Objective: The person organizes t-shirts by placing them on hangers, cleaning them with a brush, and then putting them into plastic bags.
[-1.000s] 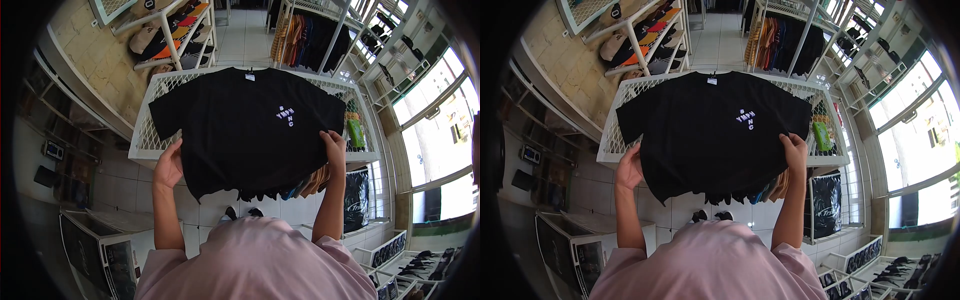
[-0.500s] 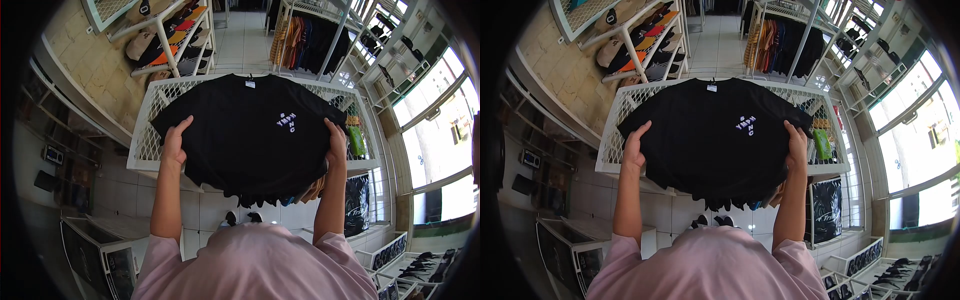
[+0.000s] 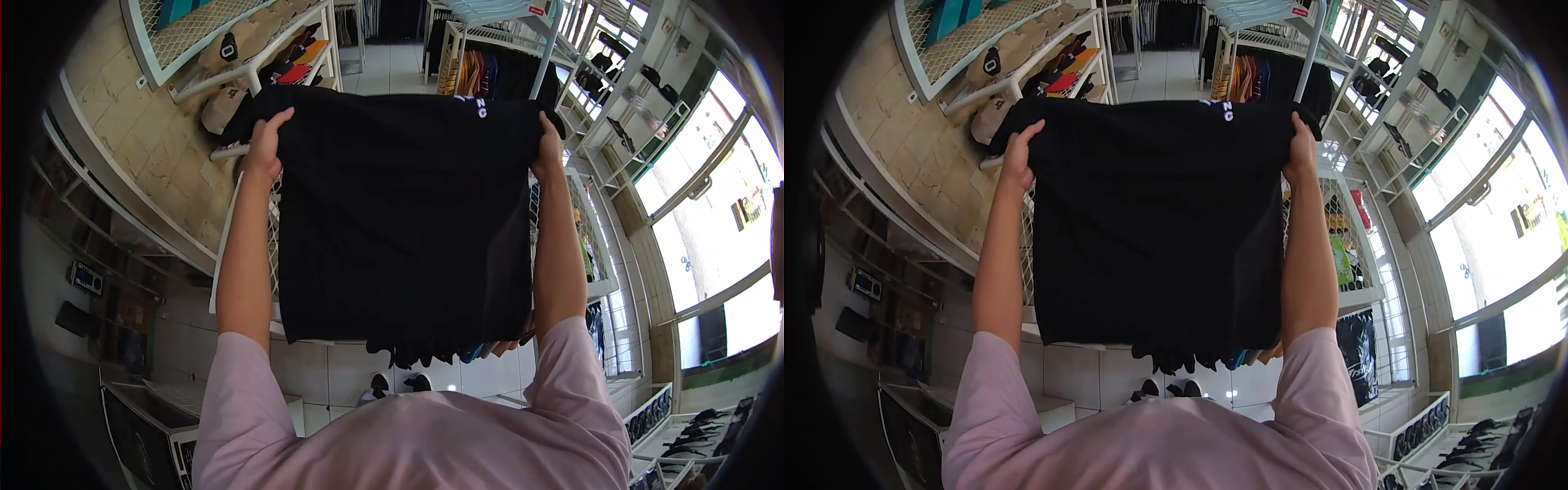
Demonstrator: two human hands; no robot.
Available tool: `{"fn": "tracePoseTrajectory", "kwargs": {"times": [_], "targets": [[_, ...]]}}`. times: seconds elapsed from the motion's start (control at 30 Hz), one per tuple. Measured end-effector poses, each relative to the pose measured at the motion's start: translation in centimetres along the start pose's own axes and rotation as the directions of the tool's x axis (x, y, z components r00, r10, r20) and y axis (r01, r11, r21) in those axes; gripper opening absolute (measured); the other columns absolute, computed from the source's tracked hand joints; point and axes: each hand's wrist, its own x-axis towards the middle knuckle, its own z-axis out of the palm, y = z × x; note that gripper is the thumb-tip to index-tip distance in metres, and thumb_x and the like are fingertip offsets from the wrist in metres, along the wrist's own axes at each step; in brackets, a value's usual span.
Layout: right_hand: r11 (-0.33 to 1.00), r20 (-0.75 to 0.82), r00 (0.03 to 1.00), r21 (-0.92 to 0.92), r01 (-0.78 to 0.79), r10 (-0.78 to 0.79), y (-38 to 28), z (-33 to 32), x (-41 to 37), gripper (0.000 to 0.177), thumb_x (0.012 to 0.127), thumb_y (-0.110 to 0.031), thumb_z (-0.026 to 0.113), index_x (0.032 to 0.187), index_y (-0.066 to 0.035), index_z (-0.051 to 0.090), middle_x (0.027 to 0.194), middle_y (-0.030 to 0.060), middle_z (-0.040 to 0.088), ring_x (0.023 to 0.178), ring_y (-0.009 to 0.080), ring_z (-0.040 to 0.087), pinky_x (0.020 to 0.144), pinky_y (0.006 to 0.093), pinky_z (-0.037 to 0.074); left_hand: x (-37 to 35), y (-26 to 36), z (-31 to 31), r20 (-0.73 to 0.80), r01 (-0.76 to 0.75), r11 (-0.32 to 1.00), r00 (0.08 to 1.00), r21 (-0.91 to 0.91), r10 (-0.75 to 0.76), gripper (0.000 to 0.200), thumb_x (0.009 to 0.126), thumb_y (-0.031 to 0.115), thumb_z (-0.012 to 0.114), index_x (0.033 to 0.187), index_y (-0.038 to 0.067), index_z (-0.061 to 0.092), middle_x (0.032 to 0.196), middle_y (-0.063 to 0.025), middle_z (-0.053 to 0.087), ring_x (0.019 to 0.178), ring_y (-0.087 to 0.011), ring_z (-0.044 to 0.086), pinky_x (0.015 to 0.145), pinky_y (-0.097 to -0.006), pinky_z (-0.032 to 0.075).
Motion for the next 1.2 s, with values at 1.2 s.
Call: {"fn": "tracePoseTrajectory", "kwargs": {"times": [1.2], "targets": [[0.535,0.158,0.965,-0.845,0.023,0.209,4.9,-10.4,-22.5,0.074,0.098,-0.022,0.077,0.162,-0.006,0.042,0.134,0.0268,0.069,0.125,0.0328,0.068,0.104,0.0408,0.053,-25.1,-2.6,-9.0,-0.131,0.407,0.555,0.874,0.725,-0.469,0.029,0.108,0.029,0.067,0.11,0.0,0.073,0.094,-0.0016,0.074,0.086,-0.0083,0.069,0.074,-0.0302,0.06]]}}
